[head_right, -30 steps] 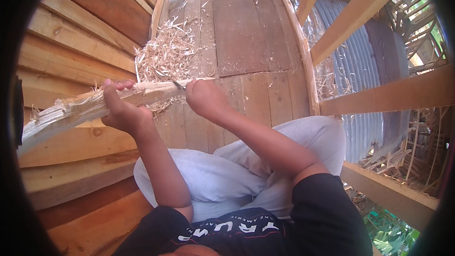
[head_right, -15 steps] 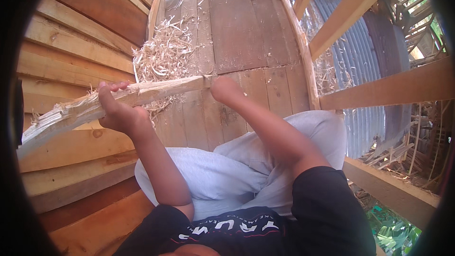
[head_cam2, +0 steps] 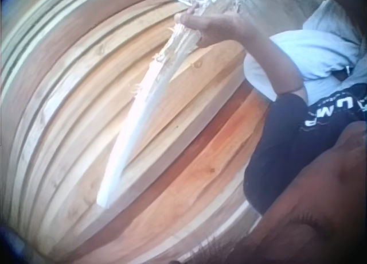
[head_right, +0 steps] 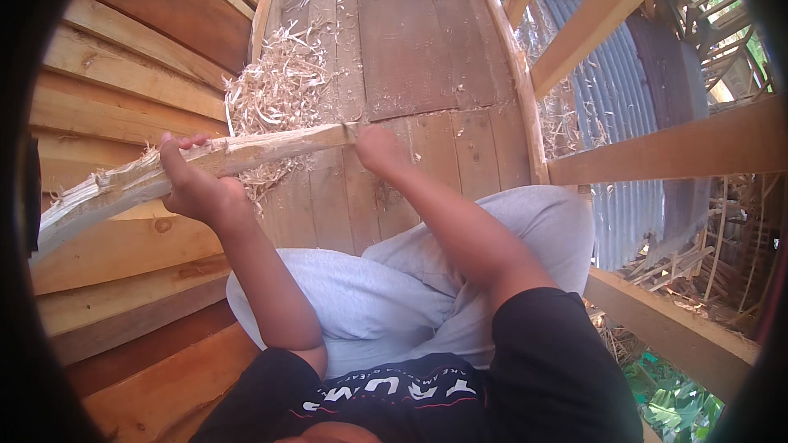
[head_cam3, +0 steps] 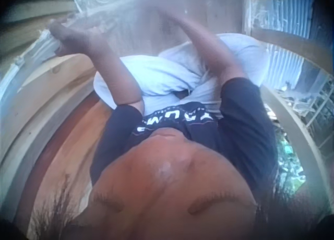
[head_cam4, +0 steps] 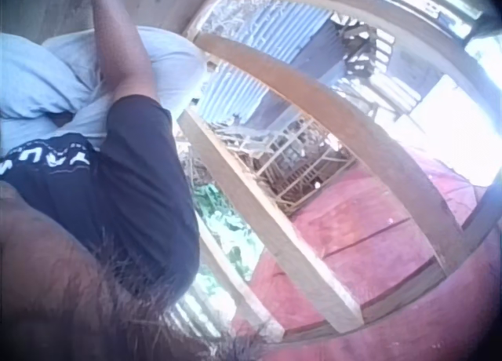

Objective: The person sits inside a wooden boat and uses a knife to carve a long piece of wood, peeling away shavings. The person continues to shape the wood by hand, rotating it to work on different sides.

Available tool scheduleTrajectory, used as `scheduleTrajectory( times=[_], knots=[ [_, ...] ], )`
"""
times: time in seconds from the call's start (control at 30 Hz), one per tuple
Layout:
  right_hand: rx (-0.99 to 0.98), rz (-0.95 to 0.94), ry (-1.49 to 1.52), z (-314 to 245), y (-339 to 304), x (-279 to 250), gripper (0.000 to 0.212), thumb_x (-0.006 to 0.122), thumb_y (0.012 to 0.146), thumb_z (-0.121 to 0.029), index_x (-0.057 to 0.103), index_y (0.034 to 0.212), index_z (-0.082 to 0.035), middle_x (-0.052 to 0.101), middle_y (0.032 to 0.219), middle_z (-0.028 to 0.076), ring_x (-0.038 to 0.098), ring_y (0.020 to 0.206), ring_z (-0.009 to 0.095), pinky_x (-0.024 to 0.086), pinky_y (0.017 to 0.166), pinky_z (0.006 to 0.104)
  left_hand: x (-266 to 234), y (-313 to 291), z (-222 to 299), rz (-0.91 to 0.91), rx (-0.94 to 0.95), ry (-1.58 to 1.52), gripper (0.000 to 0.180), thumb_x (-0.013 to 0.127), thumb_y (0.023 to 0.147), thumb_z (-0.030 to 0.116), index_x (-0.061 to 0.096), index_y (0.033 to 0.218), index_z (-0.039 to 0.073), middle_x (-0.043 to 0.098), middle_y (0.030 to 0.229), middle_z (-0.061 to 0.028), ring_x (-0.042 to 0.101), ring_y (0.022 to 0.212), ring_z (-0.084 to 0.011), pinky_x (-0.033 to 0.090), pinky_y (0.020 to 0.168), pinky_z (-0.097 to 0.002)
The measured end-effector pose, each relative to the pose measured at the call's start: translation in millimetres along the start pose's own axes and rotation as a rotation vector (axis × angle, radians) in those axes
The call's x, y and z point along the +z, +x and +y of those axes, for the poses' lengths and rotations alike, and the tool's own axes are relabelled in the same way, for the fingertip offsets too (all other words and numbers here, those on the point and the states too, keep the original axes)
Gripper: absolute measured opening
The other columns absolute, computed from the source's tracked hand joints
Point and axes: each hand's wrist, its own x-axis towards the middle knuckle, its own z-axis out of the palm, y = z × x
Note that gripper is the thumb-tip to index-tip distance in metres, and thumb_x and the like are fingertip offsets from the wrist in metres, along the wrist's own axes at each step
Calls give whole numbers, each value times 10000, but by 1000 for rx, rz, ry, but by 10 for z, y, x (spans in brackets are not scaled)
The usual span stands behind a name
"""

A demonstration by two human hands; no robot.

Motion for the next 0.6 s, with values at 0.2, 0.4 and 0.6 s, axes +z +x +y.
scheduleTrajectory(
  times=[0.2,0.4,0.6],
  knots=[
    [-7,-70,126,-605,-199,-297,335,391,914,-157,644,969,56,654,988,285,635,945,447,508,808,525,-312,248,135,-521,-222,-197,236,564,803,134,521,998,9,543,936,-113,530,994,-249,410,945,-406],
    [59,-88,236,-522,-220,-260,574,278,988,-343,641,921,96,625,975,338,594,951,499,453,895,527,-393,239,259,-518,-274,-256,151,575,764,122,457,842,69,429,774,-50,468,788,-198,398,905,-411],
    [-21,-118,215,-1150,-565,-661,378,384,923,-201,646,916,71,647,976,291,630,916,451,506,824,516,-398,161,184,-580,-199,-337,201,552,652,116,387,766,102,348,674,-18,367,652,-141,368,777,-342]
  ],
)
